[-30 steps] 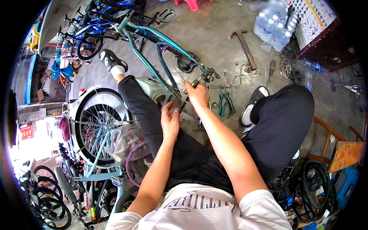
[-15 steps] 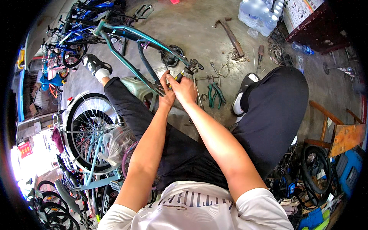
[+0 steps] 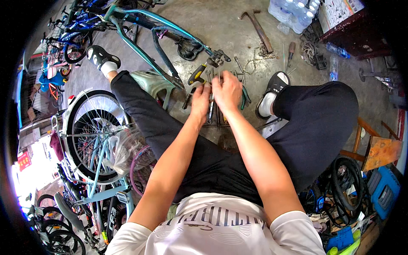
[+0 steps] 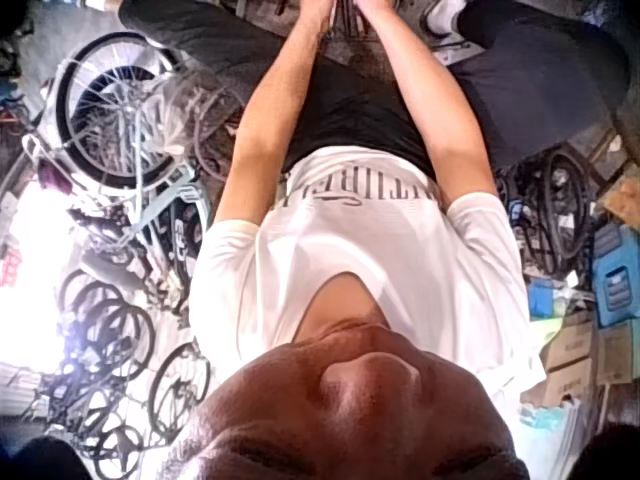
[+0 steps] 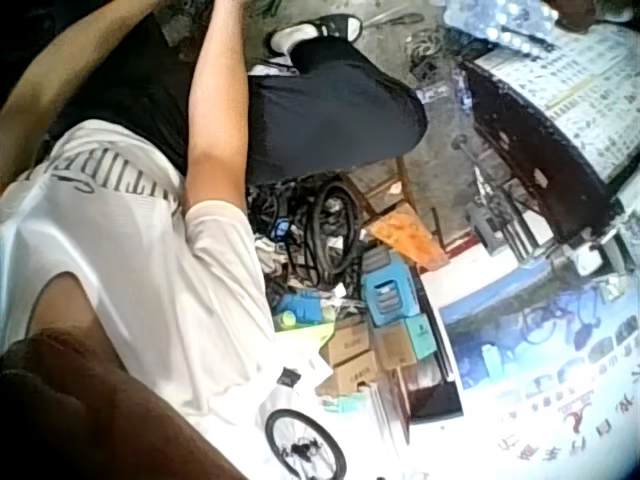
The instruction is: The person uses a screwdriver and pliers to manipulate and tighten small components on a bicycle frame while it sits on the floor.
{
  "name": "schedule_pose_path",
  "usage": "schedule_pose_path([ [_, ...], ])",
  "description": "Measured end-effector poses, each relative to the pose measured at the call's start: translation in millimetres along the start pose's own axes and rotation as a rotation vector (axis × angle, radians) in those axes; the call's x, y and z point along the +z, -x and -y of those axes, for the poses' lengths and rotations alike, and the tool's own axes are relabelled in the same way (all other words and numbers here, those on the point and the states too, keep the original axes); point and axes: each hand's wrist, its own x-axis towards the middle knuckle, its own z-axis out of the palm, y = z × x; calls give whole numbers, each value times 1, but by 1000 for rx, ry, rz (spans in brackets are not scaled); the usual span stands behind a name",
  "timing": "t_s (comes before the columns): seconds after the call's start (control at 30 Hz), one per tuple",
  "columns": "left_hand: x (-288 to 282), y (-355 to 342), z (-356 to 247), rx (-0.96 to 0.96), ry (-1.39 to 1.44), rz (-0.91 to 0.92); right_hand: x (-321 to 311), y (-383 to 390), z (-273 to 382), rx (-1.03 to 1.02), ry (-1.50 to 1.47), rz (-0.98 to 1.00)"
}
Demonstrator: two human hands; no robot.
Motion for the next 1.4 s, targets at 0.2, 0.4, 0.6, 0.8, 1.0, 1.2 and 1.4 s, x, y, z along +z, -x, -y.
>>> schedule_pose_path([
  [0.2, 11, 90, -61, -216, 311, 207, -4, -21, -64, 534, -310, 139],
  [0.4, -17, 153, -122, 13, 663, 165, -13, -20, -49, 537, -440, 210],
  [0.6, -23, 144, -150, 440, 596, 118, -18, -14, -35, 545, -518, 289],
  [0.8, -39, 81, -178, 460, 494, 7, -25, -16, -22, 549, -576, 287],
  [1.0, -53, 62, -188, 435, -184, -35, -26, -20, -20, 558, -593, 276],
  [1.2, -50, 60, -193, 594, -628, -184, -25, -18, -19, 529, -597, 286],
  [1.4, -45, 73, -188, 633, -665, -225, -27, -17, -18, 536, -617, 318],
])
